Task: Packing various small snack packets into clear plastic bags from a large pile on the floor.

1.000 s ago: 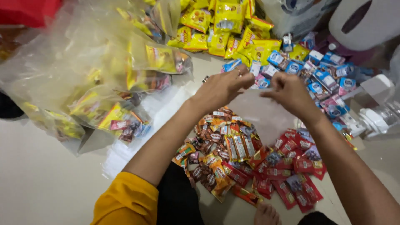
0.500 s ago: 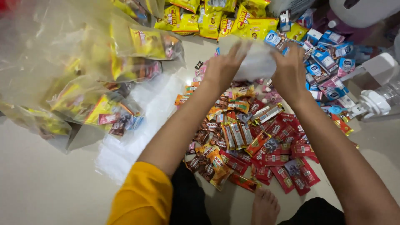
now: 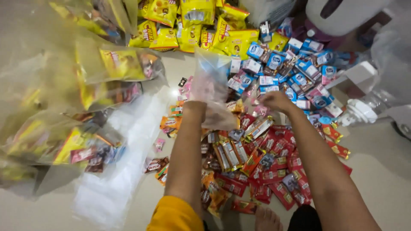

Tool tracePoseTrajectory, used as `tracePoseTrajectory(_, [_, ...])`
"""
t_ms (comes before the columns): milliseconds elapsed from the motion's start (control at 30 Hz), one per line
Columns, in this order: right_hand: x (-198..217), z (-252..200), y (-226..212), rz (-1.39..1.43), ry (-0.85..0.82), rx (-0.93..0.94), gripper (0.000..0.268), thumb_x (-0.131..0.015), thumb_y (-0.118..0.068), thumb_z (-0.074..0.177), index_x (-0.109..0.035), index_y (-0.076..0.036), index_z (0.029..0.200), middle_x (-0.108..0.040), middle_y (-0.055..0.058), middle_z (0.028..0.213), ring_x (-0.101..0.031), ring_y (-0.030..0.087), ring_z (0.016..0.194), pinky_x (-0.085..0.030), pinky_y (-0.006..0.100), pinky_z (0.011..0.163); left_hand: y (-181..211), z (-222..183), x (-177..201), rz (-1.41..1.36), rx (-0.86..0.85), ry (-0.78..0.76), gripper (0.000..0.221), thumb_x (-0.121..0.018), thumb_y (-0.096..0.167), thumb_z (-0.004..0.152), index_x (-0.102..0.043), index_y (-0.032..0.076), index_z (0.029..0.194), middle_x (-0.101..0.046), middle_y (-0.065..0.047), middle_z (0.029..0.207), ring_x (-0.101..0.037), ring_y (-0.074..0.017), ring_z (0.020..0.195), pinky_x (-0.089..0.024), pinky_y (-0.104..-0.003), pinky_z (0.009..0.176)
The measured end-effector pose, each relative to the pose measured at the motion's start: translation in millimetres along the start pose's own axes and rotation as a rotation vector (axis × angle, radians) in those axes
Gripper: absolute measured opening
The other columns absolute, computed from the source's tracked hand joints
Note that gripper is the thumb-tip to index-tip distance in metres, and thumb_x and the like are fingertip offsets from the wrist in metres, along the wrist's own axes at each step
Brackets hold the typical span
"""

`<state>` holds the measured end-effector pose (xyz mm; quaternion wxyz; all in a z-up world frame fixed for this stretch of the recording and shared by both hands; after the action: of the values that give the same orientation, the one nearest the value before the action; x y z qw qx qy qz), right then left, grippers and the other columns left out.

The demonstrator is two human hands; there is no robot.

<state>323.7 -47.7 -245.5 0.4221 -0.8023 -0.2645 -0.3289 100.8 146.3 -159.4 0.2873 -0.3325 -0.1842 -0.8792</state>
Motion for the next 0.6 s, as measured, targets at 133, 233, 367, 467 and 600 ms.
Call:
tracePoseTrajectory(133, [-12,-4,137,-0.493,0.141,-0.293,0.046,-0.084,-0.031,0.078,-0.061,-0.026,0.118,-0.045,0.014,0.139,-0.053,0.056,0.123,-0.054,0.066,0.084,-26,-110,-31,0.004,0.189,-1.258,0.084,-0.079,0.017,0.068,-0.054,0.032,0.147,-0.062,-0.001,0.143,-0.070,-0.0331,0.114,-0.057,-0.061,0.088])
tracePoseTrajectory(233, [-14,-31,136,-0.643,0.187,-0.215,0.044,-0.077,-0.026,0.085,-0.055,-0.040,0.121,-0.039,0.007,0.137,-0.039,0.057,0.126,-0.055,0.065,0.080,0,-77,-12,-0.122,0.229,-1.108,0.081,-0.081,0.016,0.066,-0.059,0.041,0.139,-0.054,0.004,0.139,-0.067,-0.0308,0.116,-0.060,-0.056,0.087])
tracePoseTrajectory(367, [-19,-53,127,-0.788,0.214,-0.171,0.041,-0.072,-0.027,0.089,-0.059,-0.042,0.126,-0.038,0.005,0.146,-0.040,0.055,0.127,-0.061,0.060,0.077,28,-49,21,-0.143,0.145,-1.088,0.082,-0.080,0.007,0.067,-0.058,0.038,0.139,-0.050,0.001,0.138,-0.054,-0.0307,0.126,-0.059,-0.059,0.088])
tracePoseTrajectory(467, [-13,-81,97,-0.836,0.265,-0.120,0.042,-0.069,-0.027,0.093,-0.064,-0.050,0.128,-0.035,0.006,0.159,-0.041,0.057,0.131,-0.065,0.059,0.077,33,-40,41,-0.226,0.183,-1.090,0.095,-0.078,0.001,0.066,-0.047,0.031,0.150,-0.049,-0.005,0.143,-0.059,-0.0361,0.126,-0.057,-0.058,0.097])
tracePoseTrajectory(600, [0,-110,85,-0.608,0.210,-0.282,0.042,-0.076,-0.031,0.089,-0.061,-0.039,0.127,-0.036,0.012,0.157,-0.051,0.053,0.131,-0.057,0.058,0.097,43,-24,103,-0.348,0.304,-1.233,0.098,-0.067,-0.009,0.075,-0.030,0.021,0.161,-0.037,-0.018,0.157,-0.050,-0.0465,0.138,-0.047,-0.062,0.111])
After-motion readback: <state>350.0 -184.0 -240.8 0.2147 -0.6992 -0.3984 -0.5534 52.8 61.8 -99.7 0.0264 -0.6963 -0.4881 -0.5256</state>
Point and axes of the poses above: each hand's wrist, its own z-axis towards the middle knuckle, its own x-axis out of the back of the hand, y = z × x, the point moved 8 cm from there along z, towards the middle knuckle
